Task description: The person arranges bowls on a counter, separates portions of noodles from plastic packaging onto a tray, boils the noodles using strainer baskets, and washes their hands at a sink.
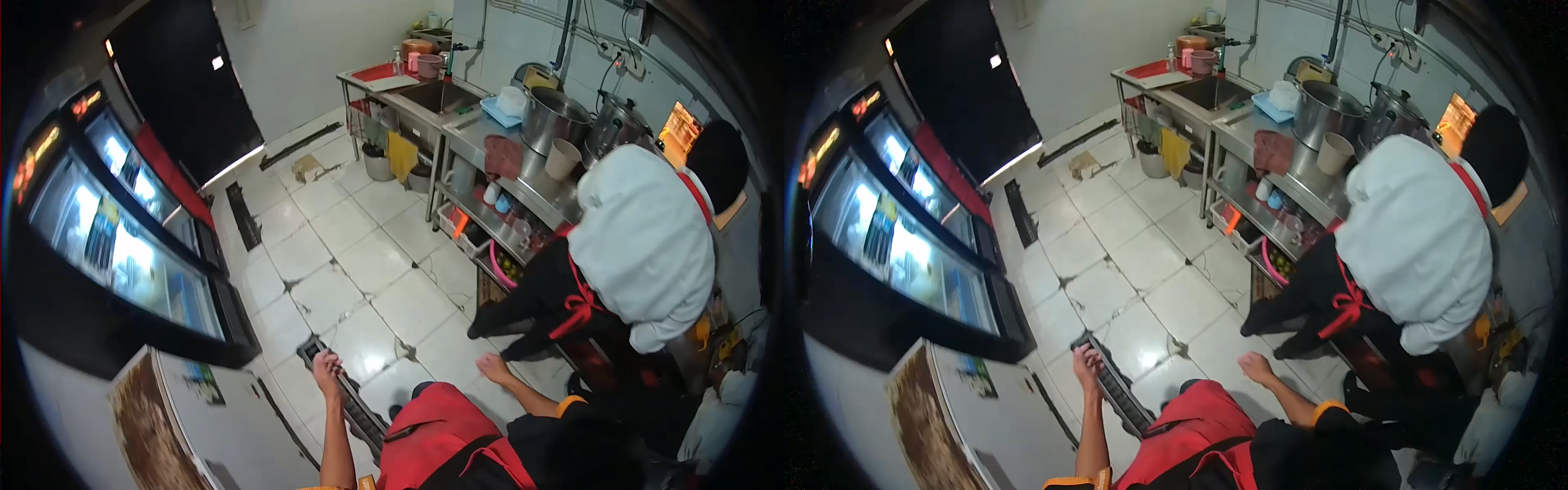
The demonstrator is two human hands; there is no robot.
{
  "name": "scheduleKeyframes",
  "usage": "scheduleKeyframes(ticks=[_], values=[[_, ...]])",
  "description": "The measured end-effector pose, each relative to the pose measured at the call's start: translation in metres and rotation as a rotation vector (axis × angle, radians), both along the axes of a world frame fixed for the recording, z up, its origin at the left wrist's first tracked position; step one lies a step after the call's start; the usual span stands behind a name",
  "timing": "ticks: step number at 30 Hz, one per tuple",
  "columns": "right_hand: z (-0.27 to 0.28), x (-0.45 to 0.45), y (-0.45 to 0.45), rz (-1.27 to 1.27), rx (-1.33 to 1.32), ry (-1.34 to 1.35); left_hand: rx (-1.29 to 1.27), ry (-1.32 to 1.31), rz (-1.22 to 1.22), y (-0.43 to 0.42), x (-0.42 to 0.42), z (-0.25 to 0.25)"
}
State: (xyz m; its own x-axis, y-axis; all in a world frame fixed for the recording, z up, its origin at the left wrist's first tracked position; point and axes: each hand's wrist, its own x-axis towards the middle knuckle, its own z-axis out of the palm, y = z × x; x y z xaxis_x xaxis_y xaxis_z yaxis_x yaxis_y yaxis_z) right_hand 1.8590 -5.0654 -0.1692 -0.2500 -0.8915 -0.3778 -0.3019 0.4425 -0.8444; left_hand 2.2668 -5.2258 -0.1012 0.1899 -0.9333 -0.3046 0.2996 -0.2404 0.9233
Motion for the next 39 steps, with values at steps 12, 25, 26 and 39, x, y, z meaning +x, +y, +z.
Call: scheduleKeyframes(ticks=[12, 25, 26, 39], values=[[-0.053, -0.046, -0.372, -0.4, -0.077, -0.067, -0.748, -0.49, -0.59, -0.479, -0.177, 0.129], [0.11, -0.122, -0.722, -0.725, -0.321, -0.125, -1.418, -0.387, -0.914, -0.918, -0.446, 0.229], [0.115, -0.128, -0.726, -0.852, -0.236, -0.187, -1.492, -0.383, -0.898, -0.94, -0.48, 0.239], [0.142, -0.373, -1.02, -1.085, -0.574, -0.514, -1.834, -0.362, -0.644, -1.049, -0.882, 0.263]])
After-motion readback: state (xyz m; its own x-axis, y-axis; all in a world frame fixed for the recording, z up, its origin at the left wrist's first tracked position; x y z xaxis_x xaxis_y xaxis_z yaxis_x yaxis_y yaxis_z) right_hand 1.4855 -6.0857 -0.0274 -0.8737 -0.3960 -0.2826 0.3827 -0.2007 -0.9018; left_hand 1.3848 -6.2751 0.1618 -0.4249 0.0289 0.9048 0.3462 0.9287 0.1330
